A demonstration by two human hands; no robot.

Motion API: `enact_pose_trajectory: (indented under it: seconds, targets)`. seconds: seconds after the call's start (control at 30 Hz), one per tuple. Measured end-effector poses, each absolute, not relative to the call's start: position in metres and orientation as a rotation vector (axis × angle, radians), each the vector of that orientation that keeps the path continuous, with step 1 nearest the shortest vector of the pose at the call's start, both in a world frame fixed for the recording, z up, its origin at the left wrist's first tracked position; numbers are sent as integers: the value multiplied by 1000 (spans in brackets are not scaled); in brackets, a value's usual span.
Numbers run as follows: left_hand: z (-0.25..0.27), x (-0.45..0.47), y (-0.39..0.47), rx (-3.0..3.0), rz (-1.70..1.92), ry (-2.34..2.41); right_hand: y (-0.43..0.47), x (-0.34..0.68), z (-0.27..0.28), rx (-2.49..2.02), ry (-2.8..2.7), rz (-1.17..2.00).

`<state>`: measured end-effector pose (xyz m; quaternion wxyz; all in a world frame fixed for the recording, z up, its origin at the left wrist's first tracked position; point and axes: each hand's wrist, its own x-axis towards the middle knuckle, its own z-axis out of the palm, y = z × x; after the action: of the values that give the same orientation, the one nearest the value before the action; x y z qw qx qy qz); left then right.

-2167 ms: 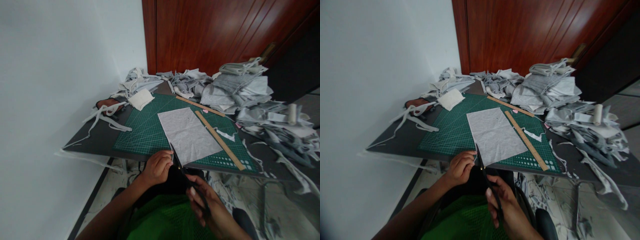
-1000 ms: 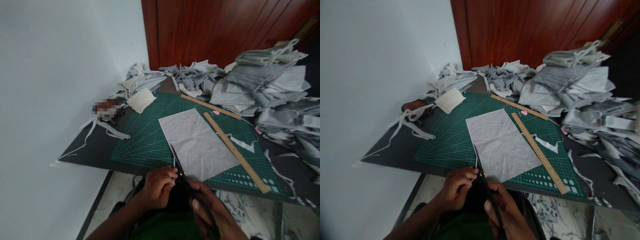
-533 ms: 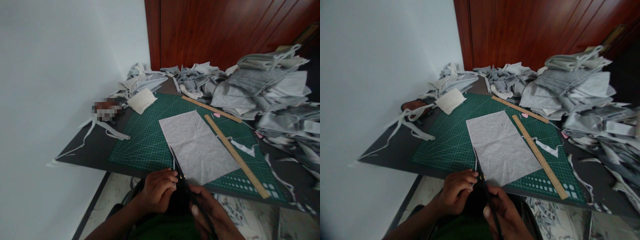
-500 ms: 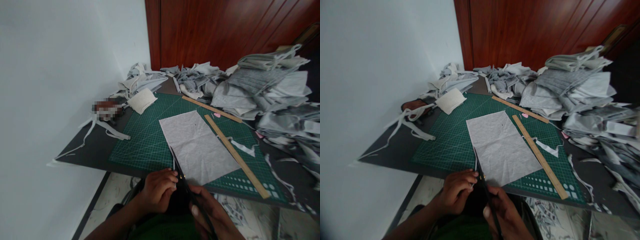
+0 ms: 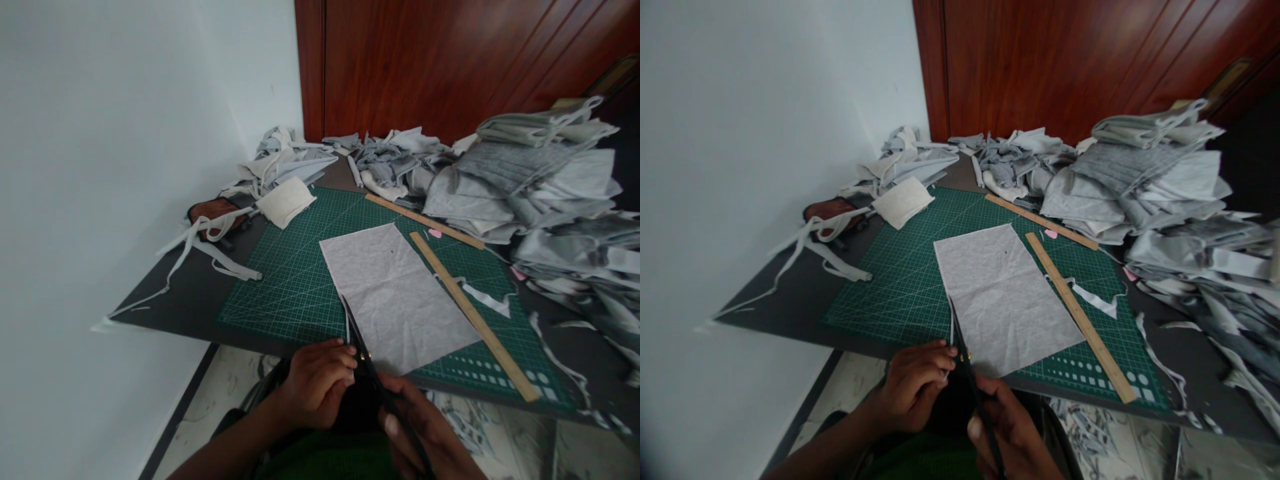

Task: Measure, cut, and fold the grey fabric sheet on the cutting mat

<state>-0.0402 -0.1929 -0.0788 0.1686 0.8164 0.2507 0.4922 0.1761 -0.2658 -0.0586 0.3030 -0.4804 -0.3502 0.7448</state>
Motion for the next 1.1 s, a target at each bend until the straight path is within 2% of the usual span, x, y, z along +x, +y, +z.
enact_pose_trajectory:
  seconds: [0.23,0.47,0.87,1.1]
  targets:
    - [-77,-40,-193,2327,1398,718,-266,176,-55,-1316,-931,1953]
    - [-81,-41,-194,2333,1375,723,-267,167,-47,-1288,-845,1795]
    - [-76,-41,-193,2273,1382,727,-268,173,-61,-1272,-753,1924]
    - [-65,-38,-199,2177,1313,988,-270,172,-59,-1290,-743,1861]
